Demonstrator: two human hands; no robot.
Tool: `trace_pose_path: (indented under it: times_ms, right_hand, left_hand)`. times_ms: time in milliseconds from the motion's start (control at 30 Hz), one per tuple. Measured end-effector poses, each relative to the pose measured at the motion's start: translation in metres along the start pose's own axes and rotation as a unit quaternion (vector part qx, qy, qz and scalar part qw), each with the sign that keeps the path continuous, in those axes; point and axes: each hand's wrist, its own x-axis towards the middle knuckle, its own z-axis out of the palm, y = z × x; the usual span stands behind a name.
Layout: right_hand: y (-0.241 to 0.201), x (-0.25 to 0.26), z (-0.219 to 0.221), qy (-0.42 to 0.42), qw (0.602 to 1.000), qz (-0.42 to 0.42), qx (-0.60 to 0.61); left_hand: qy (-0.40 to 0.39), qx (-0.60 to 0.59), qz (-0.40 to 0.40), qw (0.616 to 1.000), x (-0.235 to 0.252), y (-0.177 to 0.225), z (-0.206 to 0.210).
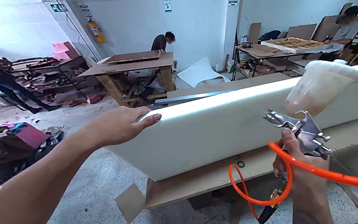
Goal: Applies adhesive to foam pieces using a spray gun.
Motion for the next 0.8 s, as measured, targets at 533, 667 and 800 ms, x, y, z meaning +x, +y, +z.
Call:
trace_pose_path:
  times_ms: [533, 667, 800]
  right_hand:
    - [-0.007, -0.132, 0.151, -0.161, 0.986, -0.040, 0.001]
    - [-0.016, -0.148, 0.179, -0.215, 0.973, -0.085, -0.002]
    - [-0.011, -0.156, 0.194, -0.239, 0.953, -0.167, -0.084]
  left_hand:
    - [-0.045, -0.535, 0.044, 0.842, -0.044, -0.117, 0.021]
    - [-0.069, -0.546, 0.057, 0.833, -0.027, -0.131, 0.019]
    - [-0.088, -0.484, 0.073, 0.867, -0.022, -0.133, 0.005]
